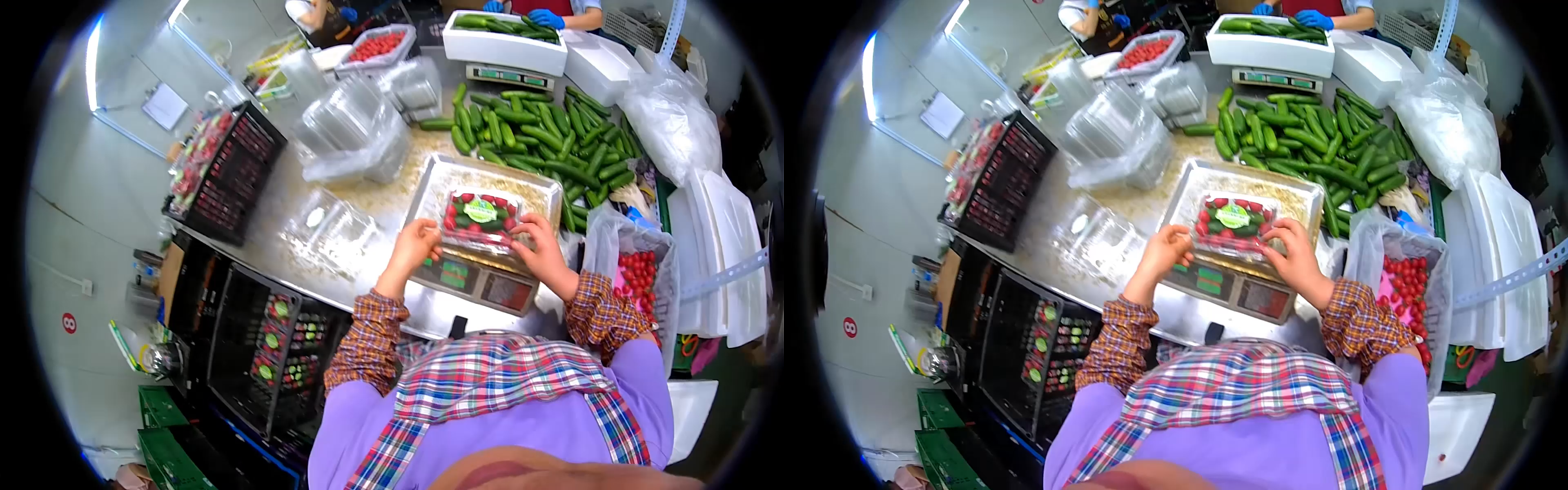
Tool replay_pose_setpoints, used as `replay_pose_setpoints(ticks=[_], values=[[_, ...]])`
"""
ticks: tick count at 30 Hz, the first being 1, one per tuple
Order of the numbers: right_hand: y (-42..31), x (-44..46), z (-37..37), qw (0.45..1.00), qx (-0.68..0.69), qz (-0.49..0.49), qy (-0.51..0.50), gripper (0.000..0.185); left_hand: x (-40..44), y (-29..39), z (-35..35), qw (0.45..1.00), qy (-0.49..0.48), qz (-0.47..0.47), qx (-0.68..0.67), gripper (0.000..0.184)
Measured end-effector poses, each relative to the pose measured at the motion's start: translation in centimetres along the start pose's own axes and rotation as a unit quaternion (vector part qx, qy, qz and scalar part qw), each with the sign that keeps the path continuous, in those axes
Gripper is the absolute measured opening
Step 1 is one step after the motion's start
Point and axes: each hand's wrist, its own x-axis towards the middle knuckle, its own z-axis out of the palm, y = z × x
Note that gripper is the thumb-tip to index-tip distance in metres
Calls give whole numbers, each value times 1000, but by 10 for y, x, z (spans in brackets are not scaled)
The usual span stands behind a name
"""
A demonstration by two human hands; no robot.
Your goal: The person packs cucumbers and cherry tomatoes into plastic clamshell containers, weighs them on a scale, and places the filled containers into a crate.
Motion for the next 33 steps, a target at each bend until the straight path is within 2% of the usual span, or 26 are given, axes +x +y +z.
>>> replay_pose_setpoints(ticks=[1,2,3,5,8,12,20,26,29,30,31,33], values=[[-5,-1,1,996,42,83,12,33,0,1,0,999,-12,-16,-45,34],[8,-5,5,996,15,89,13,44,0,1,-2,998,-15,-29,-59,36],[8,-3,8,974,98,205,-11,56,-1,3,-2,996,-19,-43,-74,38],[5,-3,1,913,206,346,-56,59,2,1,-2,996,-20,-47,-75,40],[15,-3,-1,852,339,389,-92,61,5,-3,-2,997,-32,-40,-62,42],[19,-5,-2,821,419,380,-74,62,2,0,1,997,-26,-33,-59,41],[22,-2,2,750,462,470,-57,66,-2,4,5,997,-7,-28,-70,40],[28,-1,15,748,453,485,-29,56,3,-4,6,998,-16,-19,-59,39],[36,-3,15,766,464,441,-49,55,-1,-1,9,997,-5,-20,-76,37],[24,1,12,772,465,433,-24,52,-6,0,11,997,-8,-14,-76,36],[21,5,5,764,482,421,-79,48,-12,4,11,997,0,-7,-79,34],[2,10,-1,740,542,388,-87,45,-31,9,12,980,64,30,-188,27]])
